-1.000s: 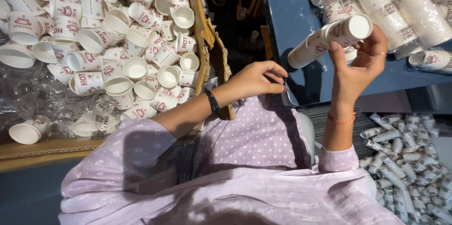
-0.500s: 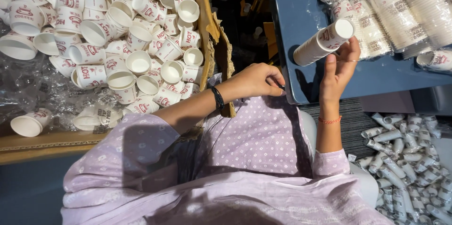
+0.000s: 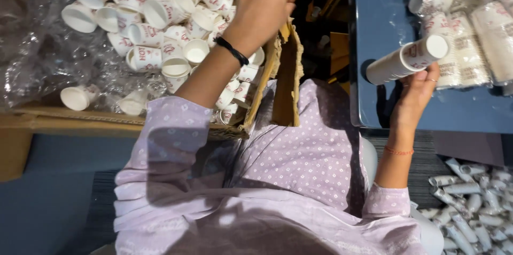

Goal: The person takes stacks of paper cups from a box and a table, arranges them into smaller stacks, and places them into plastic sleeves.

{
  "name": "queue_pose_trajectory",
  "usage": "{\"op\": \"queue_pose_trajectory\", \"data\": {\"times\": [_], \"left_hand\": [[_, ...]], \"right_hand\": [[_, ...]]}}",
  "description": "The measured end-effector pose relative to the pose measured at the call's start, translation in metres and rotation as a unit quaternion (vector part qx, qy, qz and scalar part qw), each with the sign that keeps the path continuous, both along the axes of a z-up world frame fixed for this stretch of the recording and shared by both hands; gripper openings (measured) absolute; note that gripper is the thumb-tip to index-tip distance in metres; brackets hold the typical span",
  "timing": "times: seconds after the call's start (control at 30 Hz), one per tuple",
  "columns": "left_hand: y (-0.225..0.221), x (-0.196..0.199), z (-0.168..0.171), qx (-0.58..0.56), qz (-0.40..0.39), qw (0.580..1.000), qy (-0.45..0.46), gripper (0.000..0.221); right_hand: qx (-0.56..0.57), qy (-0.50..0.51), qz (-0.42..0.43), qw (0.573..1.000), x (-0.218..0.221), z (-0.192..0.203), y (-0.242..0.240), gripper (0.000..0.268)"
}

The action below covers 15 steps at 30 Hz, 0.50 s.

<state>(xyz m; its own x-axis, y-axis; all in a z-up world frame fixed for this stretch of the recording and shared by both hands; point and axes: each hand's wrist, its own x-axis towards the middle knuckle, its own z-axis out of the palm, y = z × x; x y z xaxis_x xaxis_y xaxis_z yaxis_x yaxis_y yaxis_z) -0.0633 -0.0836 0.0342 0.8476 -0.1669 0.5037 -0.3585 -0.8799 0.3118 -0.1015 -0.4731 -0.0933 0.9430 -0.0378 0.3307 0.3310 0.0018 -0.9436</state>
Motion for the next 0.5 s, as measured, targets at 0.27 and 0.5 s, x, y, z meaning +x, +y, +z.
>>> {"op": "queue_pose_trajectory", "data": {"times": [0.27,0.5], "left_hand": [[0.049,0.007,-0.043,0.184,0.088,0.924,0.322,0.028],[0.057,0.031,-0.093,0.228,0.156,0.910,0.308,0.017]], "right_hand": [[0.012,-0.024,0.015,1.000,0.002,0.000,-0.004,0.069],[0.022,-0.025,0.014,0.999,-0.003,0.010,0.002,0.076]]}}
